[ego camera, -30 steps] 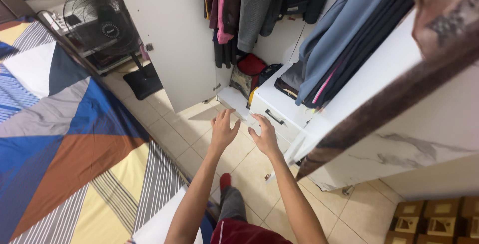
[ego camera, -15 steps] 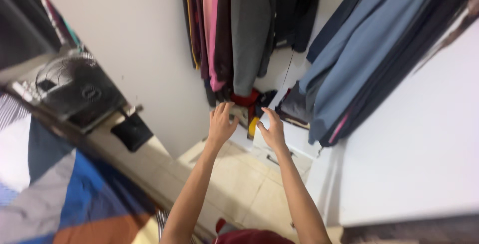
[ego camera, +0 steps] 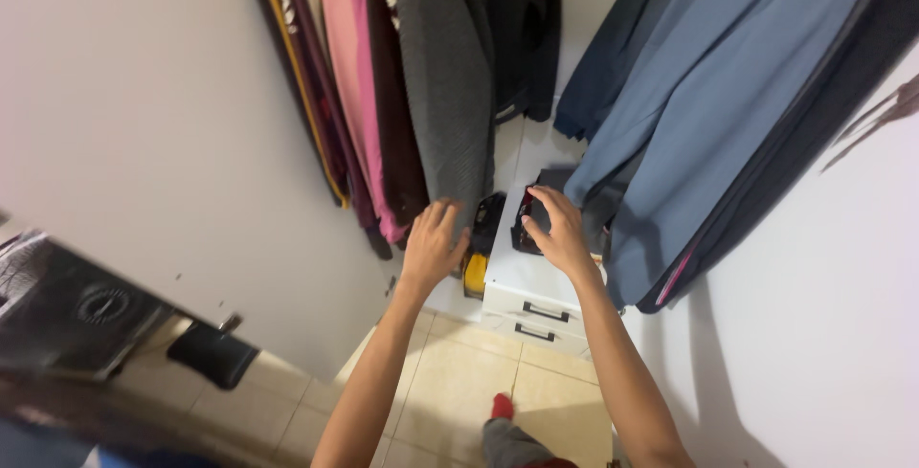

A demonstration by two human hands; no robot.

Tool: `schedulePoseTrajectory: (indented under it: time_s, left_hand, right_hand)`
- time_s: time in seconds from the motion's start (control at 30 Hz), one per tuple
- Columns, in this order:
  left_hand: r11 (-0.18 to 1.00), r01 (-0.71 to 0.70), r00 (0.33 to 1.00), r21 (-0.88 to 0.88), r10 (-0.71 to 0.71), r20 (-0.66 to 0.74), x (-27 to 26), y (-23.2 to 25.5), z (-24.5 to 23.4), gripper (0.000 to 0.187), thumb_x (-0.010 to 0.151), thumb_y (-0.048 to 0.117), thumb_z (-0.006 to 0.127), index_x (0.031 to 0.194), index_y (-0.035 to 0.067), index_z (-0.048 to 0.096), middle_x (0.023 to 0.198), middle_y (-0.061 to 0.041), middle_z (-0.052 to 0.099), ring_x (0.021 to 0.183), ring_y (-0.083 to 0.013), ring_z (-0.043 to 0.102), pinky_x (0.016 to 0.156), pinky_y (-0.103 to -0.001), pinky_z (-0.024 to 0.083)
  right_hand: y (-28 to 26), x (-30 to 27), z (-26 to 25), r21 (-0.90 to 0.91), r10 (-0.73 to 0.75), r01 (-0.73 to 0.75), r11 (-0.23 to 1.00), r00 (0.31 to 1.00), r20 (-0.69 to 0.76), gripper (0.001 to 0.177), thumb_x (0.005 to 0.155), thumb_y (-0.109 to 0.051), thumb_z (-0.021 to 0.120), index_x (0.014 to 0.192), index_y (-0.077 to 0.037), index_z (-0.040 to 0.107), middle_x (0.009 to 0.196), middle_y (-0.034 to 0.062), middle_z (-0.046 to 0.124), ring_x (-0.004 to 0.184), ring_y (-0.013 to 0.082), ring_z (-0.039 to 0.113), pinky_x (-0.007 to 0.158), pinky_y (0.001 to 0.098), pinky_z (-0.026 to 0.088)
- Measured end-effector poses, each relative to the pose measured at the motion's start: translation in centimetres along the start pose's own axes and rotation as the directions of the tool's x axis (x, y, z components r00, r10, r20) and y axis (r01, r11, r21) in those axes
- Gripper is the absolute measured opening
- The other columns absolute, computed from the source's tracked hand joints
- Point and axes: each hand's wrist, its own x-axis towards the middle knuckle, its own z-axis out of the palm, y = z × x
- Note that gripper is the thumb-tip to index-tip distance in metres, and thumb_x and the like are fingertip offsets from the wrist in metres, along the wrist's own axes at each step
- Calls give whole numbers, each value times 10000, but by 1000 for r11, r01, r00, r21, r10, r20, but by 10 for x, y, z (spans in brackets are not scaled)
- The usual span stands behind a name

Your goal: The person removes a black shirt, a brown jacket, and a blue hoodie from a closet and places them one at a time on a bed.

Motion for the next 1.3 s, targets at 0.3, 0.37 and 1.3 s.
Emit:
schedulePoseTrajectory:
  time_s: [0.3, 0.37, 1.3]
  left_hand:
    - [974, -140, 987, -178, 151, 50, 114, -22, 72, 464, 867, 158, 724, 1288, 23, 583, 1314, -143, 581, 1190, -317, 587, 965, -428, 474]
    - [970, -145, 988, -197, 153, 25, 143, -24, 89, 463, 875, 152, 718, 1299, 26, 581, 1320, -144, 581, 1201, -323, 585, 981, -432, 475]
    - [427, -353, 925, -833, 25, -379, 517, 106, 275, 487, 953, 174, 704, 1380, -1, 546, 1378, -216, 573, 1310, -408, 557, 1120, -459, 436]
  right_hand:
    - [24, 67, -9, -274, -140, 103, 956, 983, -116, 488, 908, -196, 721, 1352, -28, 606, 1425, 150, 591, 1416, 320, 482, 1142, 479, 354]
    - [28, 80, -15, -412, -167, 104, 905, 979, -120, 471, 897, -197, 722, 1318, -17, 610, 1408, 144, 595, 1424, 309, 470, 1169, 508, 336]
    - [-28, 263, -225, -910, -345, -262, 323, 863, -370, 592, 887, -259, 711, 1415, -24, 578, 1471, 144, 569, 1467, 313, 455, 1243, 564, 229]
